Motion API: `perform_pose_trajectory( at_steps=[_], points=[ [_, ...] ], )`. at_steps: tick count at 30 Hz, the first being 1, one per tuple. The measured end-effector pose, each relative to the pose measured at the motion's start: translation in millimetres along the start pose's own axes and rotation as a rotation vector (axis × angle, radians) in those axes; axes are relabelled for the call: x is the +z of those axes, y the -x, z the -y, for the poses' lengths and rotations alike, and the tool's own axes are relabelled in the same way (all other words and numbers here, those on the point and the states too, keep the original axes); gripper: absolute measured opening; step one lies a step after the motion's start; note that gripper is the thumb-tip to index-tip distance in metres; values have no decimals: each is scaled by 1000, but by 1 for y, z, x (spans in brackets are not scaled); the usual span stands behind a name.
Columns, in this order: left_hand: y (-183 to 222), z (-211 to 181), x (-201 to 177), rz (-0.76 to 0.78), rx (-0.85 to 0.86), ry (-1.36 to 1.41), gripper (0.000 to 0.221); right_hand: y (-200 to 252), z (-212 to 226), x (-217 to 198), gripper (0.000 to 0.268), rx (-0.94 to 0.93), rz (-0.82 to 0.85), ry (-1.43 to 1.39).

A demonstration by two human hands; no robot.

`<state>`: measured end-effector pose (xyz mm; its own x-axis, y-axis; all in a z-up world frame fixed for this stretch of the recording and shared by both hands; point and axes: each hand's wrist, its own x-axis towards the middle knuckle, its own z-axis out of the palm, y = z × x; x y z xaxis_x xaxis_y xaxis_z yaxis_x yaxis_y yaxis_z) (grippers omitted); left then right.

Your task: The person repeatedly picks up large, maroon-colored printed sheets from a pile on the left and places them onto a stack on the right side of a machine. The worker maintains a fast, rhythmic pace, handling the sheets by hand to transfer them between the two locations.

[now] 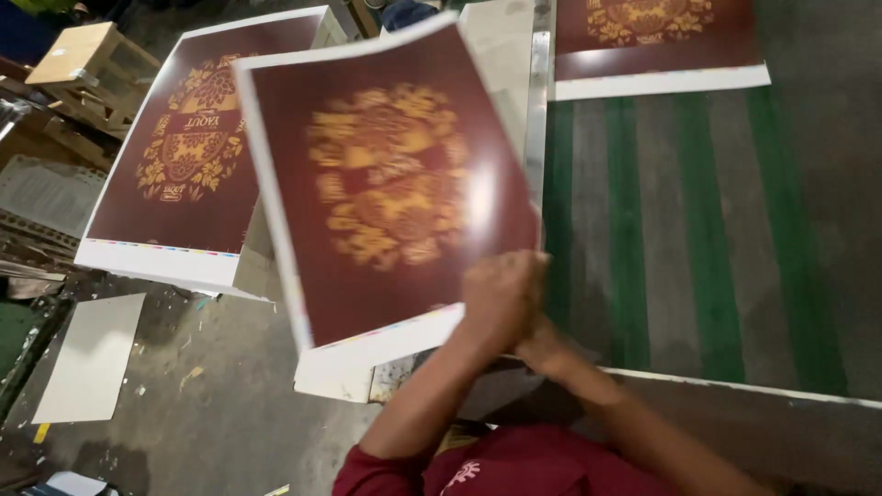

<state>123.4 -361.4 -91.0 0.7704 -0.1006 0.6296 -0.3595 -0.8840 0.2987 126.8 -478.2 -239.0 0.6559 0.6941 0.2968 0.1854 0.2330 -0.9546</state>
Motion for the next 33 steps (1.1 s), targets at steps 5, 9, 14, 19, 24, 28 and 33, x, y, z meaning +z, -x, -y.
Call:
perform_pose_trajectory(
  at_steps=[5, 9, 14, 19, 24, 28, 33],
  points=[
    [-12, -7, -41, 74, 60, 110, 29, 25, -11, -36, 46, 126, -553, -134],
    [13, 117, -70, -110, -100, -67, 46, 58, 8, -101, 27, 161, -911, -432],
    [33, 208, -185, -163, -294, -535, 17, 123, 6, -182, 32, 103, -1074, -330],
    [69, 272, -239, 73, -398, -1067, 70, 167, 16, -222, 33, 410, -1405, -239],
    [64, 267, -267, 386, -790, -847, 55, 189, 6, -240, 27, 286, -1387, -113],
    [54, 271, -282, 326, -880, -677, 55, 160, -2, -252, 34, 269, -1323, -86],
    [46, 269, -298, 397, -874, -598, 42, 99, -14, -277, 35, 170, -1116, -166]
  ],
)
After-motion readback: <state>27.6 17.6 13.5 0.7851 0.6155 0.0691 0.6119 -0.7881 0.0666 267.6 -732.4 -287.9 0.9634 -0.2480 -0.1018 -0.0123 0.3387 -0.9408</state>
